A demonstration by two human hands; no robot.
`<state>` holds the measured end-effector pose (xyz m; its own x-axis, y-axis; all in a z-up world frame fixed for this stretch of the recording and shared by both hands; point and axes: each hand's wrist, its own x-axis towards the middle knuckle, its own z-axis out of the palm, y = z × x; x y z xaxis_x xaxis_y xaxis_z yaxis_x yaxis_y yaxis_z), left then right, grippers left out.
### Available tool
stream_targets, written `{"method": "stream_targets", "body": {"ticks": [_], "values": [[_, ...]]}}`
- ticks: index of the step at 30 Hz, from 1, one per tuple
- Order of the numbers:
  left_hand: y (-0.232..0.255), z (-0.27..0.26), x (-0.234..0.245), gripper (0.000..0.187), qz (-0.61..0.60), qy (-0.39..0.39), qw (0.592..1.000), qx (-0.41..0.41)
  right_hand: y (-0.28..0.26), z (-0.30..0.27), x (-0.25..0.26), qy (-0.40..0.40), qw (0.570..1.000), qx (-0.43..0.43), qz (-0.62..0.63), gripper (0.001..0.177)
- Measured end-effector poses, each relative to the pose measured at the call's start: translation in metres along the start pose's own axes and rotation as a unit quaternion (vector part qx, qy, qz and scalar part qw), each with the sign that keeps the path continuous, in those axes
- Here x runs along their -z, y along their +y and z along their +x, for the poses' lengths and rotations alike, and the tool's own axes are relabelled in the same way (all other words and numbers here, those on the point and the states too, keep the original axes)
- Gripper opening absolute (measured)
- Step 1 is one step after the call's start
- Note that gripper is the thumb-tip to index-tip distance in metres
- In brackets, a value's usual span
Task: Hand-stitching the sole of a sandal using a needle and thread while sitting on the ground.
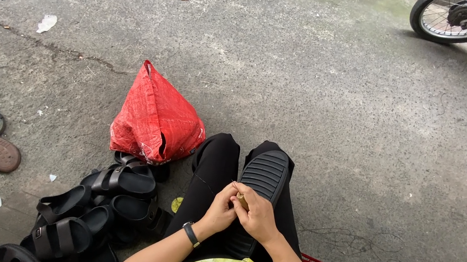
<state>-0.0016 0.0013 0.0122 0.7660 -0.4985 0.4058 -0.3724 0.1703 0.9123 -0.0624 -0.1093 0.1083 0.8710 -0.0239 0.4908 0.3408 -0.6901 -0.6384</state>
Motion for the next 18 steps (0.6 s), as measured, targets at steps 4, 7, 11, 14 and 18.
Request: {"method": "stream_targets", "body": {"ticks": [4, 7, 11, 14, 18], "values": [[0.001, 0.001, 0.000, 0.015, -0.004, 0.000, 1.000, -0.001, 0.001, 0.000, 0.000, -0.003, 1.000, -0.002, 0.000, 0.028], [0.001, 0.000, 0.000, 0.016, -0.003, 0.001, 1.000, 0.003, 0.000, 0.000, 0.000, 0.000, 1.000, -0.005, 0.004, 0.029], [0.007, 0.002, 0.000, 0.015, -0.006, -0.002, 1.000, 0.003, 0.001, -0.001, -0.001, -0.002, 1.000, -0.008, 0.007, 0.029], [0.009, 0.003, 0.000, 0.014, -0.005, -0.002, 1.000, -0.002, 0.000, 0.000, 0.001, -0.003, 1.000, -0.008, 0.009, 0.029], [0.007, 0.002, 0.000, 0.014, -0.003, -0.002, 1.000, -0.002, -0.002, 0.001, 0.001, 0.002, 1.000, -0.008, 0.010, 0.029]]}}
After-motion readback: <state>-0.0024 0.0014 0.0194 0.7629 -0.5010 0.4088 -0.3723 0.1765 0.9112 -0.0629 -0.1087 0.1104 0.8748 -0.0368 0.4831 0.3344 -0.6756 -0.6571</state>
